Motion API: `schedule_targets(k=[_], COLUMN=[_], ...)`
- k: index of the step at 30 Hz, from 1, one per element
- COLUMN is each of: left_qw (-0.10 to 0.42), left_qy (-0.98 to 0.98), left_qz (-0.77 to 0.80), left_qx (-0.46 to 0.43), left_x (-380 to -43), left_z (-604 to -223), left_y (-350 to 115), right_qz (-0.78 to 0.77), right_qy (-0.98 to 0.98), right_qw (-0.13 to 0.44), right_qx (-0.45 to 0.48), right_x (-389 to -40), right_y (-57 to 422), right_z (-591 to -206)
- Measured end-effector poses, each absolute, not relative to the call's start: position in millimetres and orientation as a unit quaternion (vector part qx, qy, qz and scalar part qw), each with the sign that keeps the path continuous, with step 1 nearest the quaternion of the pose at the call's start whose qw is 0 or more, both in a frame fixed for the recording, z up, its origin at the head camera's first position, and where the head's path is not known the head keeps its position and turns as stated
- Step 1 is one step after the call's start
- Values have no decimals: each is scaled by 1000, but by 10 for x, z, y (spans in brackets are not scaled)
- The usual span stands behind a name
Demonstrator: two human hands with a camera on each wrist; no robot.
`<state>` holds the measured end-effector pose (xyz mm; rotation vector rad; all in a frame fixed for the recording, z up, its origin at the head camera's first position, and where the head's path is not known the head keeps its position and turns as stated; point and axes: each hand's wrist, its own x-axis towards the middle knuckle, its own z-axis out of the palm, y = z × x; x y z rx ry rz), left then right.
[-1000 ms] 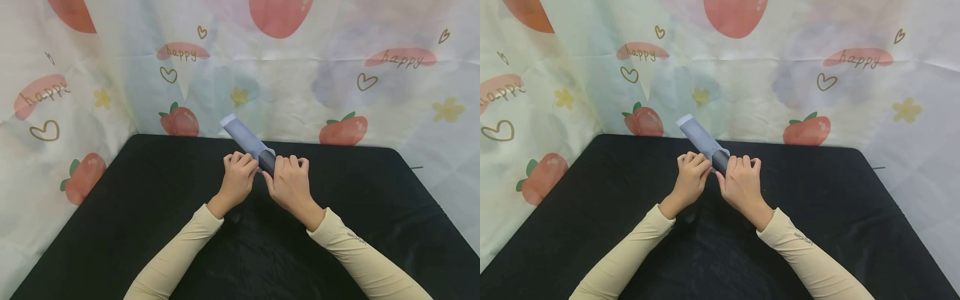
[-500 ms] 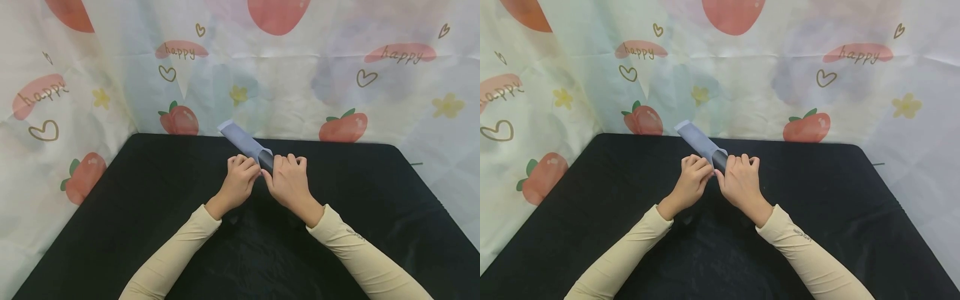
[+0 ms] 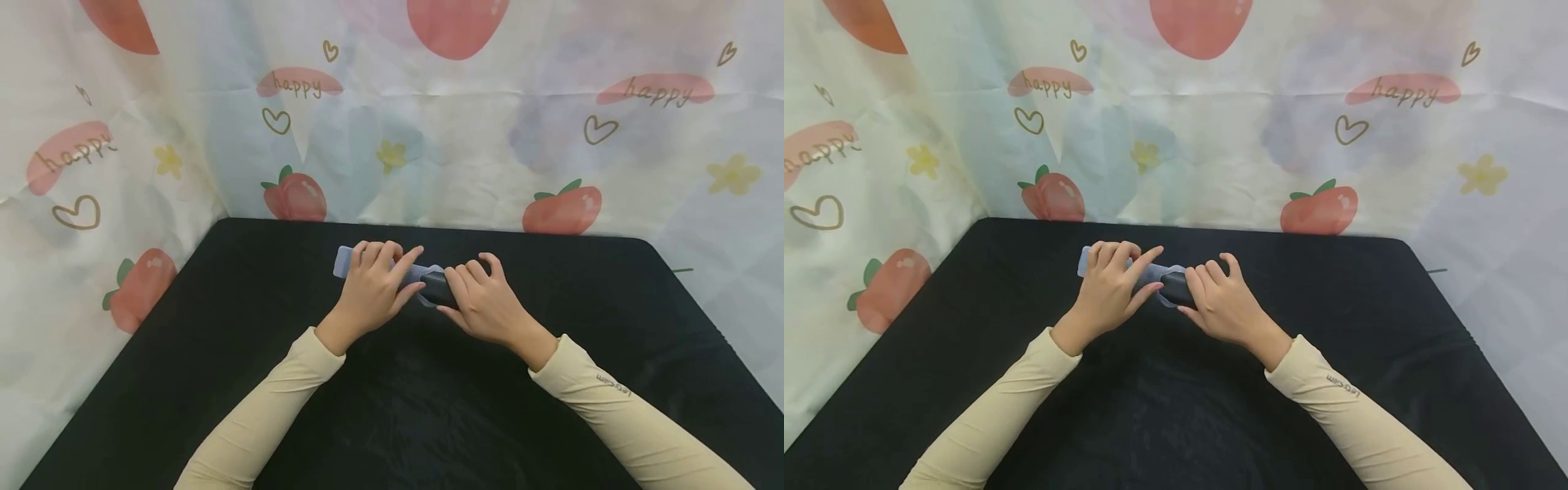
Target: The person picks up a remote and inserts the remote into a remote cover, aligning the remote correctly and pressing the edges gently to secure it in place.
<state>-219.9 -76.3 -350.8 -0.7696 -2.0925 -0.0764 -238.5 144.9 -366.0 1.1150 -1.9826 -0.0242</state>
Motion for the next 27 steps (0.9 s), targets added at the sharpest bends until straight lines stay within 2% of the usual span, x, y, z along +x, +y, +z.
schedule_targets(k=[3, 5, 12, 21, 24, 27], left_qw=[397, 388, 431, 442, 434, 392], left_qy=[-857, -856, -816, -800, -806, -830], left_qz=[-21, -25, -72, -130, -128, -91], left_qx=[-328, -342, -378, -384, -382, -386], left_x=[-2207, -2206, -2213, -2192, -2175, -2150], left_z=[-3467, -3469, -3479, -3466, -3454, -3429], left_y=[-757, -745, -669, -635, -645, -735], right_qz=[-24, -34, -22, -2, -6, -4], right_qy=[-771, -761, -750, -753, -751, -752], right_qw=[433, 442, 437, 388, 389, 389], right_qx=[467, 473, 496, 532, 534, 532], right_x=[-2391, -2382, -2356, -2315, -2329, -2344], right_y=[1489, 1498, 1472, 1433, 1439, 1467], right_z=[-3670, -3672, -3645, -3542, -3517, -3500])
